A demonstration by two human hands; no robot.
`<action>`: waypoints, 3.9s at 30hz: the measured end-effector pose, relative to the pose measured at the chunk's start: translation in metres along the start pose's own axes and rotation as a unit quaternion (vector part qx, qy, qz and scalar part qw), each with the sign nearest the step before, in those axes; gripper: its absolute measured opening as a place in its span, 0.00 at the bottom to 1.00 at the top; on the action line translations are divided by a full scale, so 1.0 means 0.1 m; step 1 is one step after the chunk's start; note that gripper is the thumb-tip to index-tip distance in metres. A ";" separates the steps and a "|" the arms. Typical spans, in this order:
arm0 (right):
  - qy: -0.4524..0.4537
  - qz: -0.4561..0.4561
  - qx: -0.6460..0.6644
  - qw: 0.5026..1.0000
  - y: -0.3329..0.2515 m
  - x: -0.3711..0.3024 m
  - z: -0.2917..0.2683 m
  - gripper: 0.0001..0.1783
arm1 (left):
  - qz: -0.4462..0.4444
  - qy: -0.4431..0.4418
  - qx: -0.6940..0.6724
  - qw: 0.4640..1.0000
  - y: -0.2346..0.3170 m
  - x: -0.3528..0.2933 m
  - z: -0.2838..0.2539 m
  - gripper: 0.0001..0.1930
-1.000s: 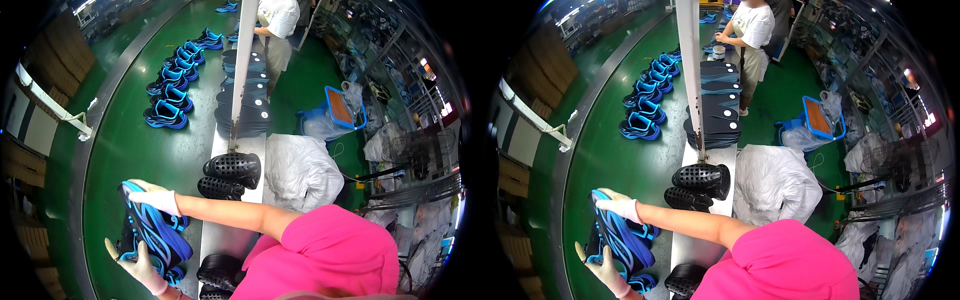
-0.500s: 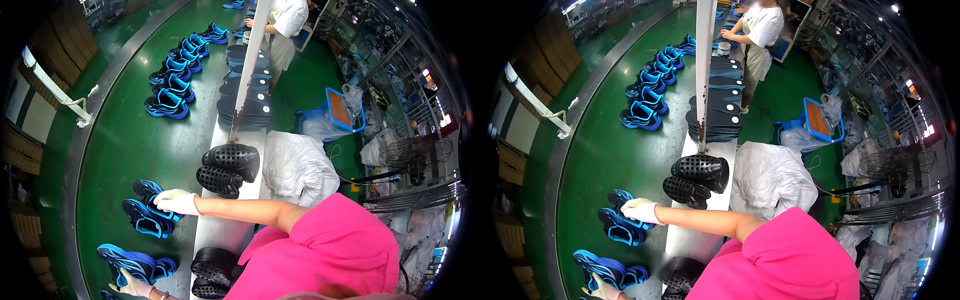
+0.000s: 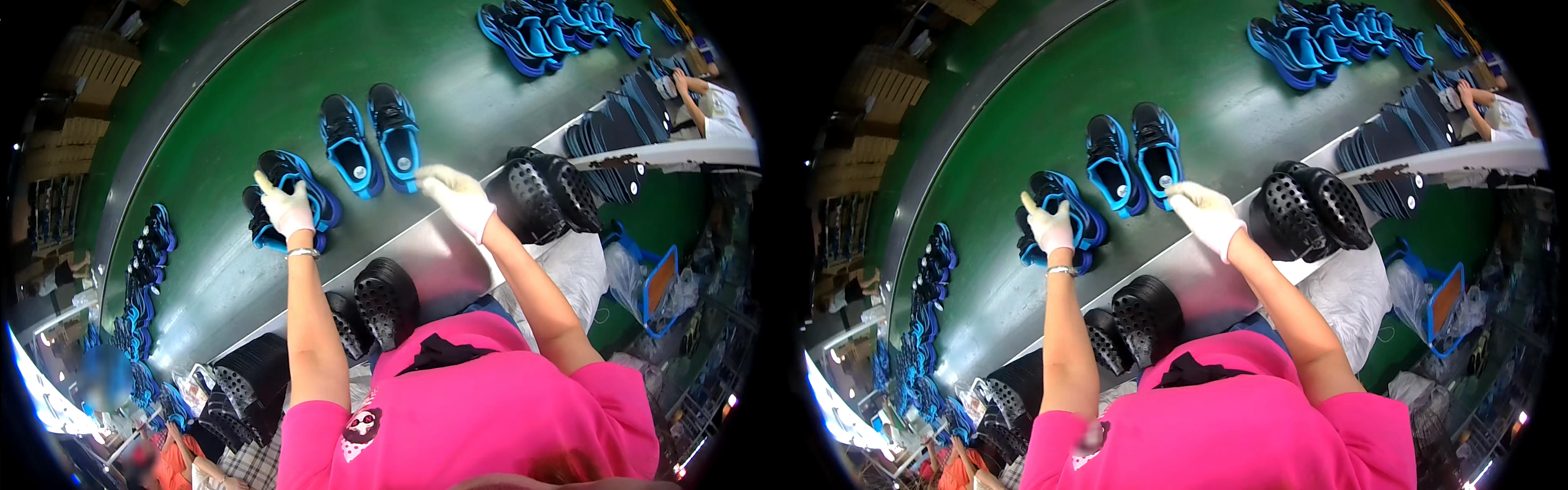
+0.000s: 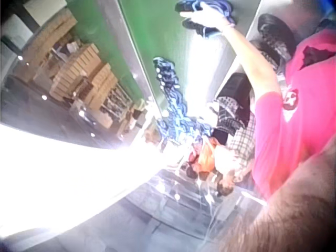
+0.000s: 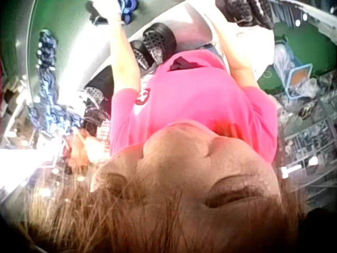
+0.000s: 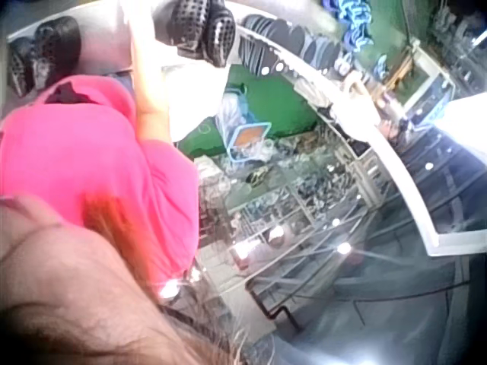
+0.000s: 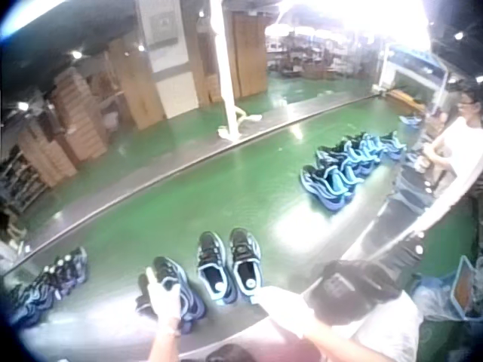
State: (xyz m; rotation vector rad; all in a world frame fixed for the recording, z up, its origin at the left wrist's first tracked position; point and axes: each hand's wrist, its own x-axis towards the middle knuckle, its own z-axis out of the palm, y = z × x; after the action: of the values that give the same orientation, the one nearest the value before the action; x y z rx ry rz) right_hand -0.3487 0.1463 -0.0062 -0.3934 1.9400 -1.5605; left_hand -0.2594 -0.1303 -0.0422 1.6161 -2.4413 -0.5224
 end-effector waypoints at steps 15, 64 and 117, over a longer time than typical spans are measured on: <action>-0.102 -0.134 -0.593 0.788 0.25 0.76 0.73 0.21 | 0.217 -0.038 -0.081 0.972 -0.87 -1.66 -1.12 0.21; -0.048 0.049 -0.093 0.993 0.65 -0.78 0.38 0.18 | 0.279 -0.285 -0.129 0.908 -0.85 -1.80 -1.92 0.26; -0.029 0.013 -0.248 0.968 -0.13 -0.92 0.07 0.27 | 0.148 -0.225 -0.399 0.876 0.18 -0.94 -0.01 0.30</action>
State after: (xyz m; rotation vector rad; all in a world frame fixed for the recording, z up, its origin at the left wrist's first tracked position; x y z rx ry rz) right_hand -0.2753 0.1904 0.0306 -0.6069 2.2660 -1.0176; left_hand -0.2372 -0.0382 -0.0292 0.8144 -2.1665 -1.7111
